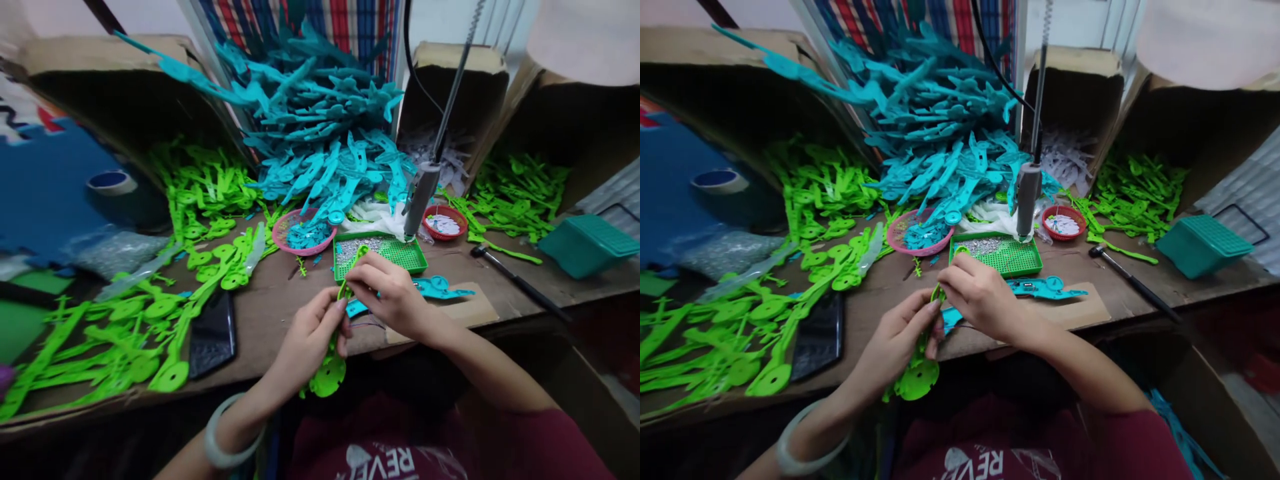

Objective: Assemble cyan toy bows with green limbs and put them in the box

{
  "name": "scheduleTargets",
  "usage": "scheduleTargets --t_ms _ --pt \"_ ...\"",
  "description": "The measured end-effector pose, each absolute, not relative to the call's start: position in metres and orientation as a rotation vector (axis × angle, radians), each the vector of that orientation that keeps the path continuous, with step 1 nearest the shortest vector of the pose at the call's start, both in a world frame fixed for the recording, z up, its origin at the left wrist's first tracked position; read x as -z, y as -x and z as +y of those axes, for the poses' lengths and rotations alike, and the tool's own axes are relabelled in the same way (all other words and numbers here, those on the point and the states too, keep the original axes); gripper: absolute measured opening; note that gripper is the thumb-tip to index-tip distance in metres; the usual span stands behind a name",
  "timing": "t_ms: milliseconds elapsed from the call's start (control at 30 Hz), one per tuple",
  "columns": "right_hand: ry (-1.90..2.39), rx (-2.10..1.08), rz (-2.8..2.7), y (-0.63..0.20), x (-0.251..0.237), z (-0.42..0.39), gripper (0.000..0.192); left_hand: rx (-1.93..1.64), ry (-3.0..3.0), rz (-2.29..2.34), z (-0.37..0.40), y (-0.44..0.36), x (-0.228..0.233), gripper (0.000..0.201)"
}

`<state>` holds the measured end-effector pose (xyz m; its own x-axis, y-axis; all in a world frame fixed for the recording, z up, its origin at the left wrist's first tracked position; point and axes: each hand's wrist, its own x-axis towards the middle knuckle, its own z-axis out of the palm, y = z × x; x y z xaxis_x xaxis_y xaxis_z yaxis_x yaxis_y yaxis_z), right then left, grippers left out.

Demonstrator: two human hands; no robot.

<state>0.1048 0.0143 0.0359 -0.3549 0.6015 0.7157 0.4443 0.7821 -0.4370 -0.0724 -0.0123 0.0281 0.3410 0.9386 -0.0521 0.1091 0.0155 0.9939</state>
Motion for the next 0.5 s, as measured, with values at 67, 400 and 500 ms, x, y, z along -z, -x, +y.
scheduleTargets --t_ms 67,400,500 --pt "0.839 -0.251 -1.896 -0.099 -0.033 0.006 0.016 -0.956 -1.439 1.048 -0.012 0.068 -0.026 0.035" --pt "1.017 -1.183 -1.135 -0.079 -0.028 -0.005 0.010 -1.259 -1.850 1.255 -0.022 0.055 -0.007 0.039" --pt "1.041 -1.143 -1.128 -0.078 -0.023 -0.006 0.007 -1.313 -2.034 1.329 -0.024 0.058 0.004 0.039"
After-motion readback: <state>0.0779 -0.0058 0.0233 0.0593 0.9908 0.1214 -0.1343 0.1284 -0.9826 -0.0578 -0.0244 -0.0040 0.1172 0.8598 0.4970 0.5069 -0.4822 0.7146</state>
